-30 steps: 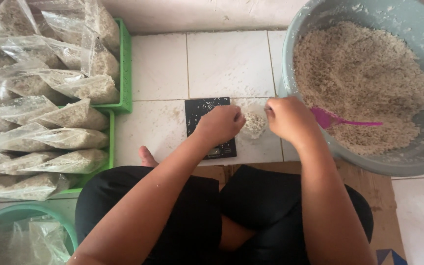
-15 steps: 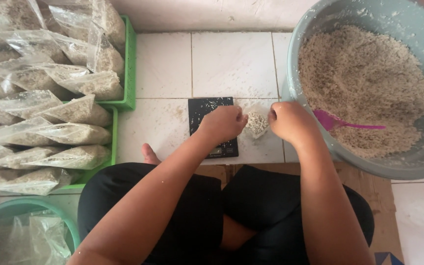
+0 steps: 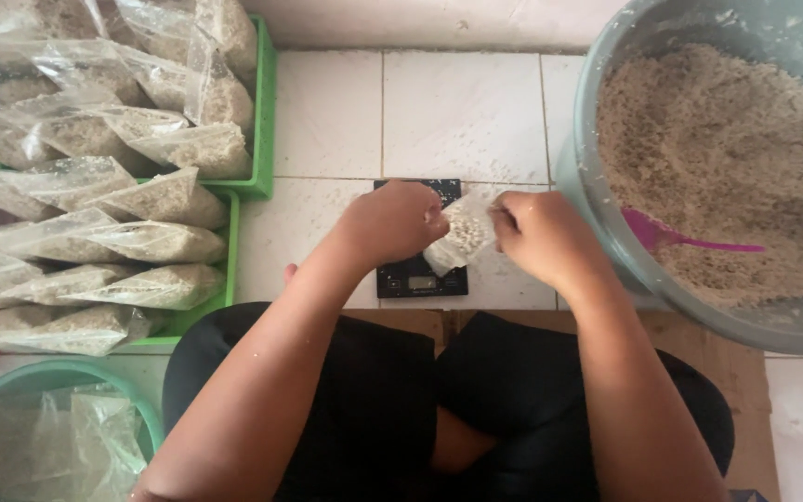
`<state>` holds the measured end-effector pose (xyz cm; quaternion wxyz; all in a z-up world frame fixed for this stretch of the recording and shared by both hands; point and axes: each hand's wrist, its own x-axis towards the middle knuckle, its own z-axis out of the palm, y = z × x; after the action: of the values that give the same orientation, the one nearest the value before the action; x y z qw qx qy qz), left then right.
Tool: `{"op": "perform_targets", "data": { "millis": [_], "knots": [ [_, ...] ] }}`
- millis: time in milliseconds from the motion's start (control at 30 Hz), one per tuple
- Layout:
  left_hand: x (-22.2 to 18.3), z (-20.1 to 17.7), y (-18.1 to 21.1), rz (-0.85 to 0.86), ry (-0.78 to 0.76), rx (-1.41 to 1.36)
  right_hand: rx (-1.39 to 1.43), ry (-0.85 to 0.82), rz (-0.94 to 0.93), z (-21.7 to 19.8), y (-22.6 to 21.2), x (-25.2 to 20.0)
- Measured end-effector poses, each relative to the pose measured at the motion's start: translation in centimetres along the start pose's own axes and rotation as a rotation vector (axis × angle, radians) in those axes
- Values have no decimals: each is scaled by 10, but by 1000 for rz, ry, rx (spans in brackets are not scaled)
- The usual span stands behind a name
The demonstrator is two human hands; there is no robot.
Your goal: The person fills small plastic bags with a fermented soybean mixture using a scoop, weighs each bag on a digital scale, and seals the bags by hand before placing them into a green tray.
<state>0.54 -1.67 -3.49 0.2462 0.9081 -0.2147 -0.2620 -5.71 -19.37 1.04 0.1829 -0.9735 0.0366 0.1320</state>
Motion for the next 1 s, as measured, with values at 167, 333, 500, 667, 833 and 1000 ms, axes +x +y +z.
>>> {"op": "perform_targets", "data": {
  "millis": [167, 333, 500, 667, 833, 1000],
  "knots": [
    [0, -8, -19, -27, -30, 99, 49, -12, -85, 28, -1, 10],
    [0, -10, -21, -83, -27, 139, 51, 60, -160, 32, -12, 12],
    [2, -8, -24, -95, -20, 149, 70, 25, -152, 25, -14, 5],
    [-6, -10, -14, -125, -43, 186, 140, 4, -126, 18, -20, 3],
    [-11, -19, -10, -181, -66, 185, 153, -4, -117, 14, -23, 2],
    [-6, -13, -15, -197, -85, 191, 150, -10, -118, 14, -22, 1]
  ]
}}
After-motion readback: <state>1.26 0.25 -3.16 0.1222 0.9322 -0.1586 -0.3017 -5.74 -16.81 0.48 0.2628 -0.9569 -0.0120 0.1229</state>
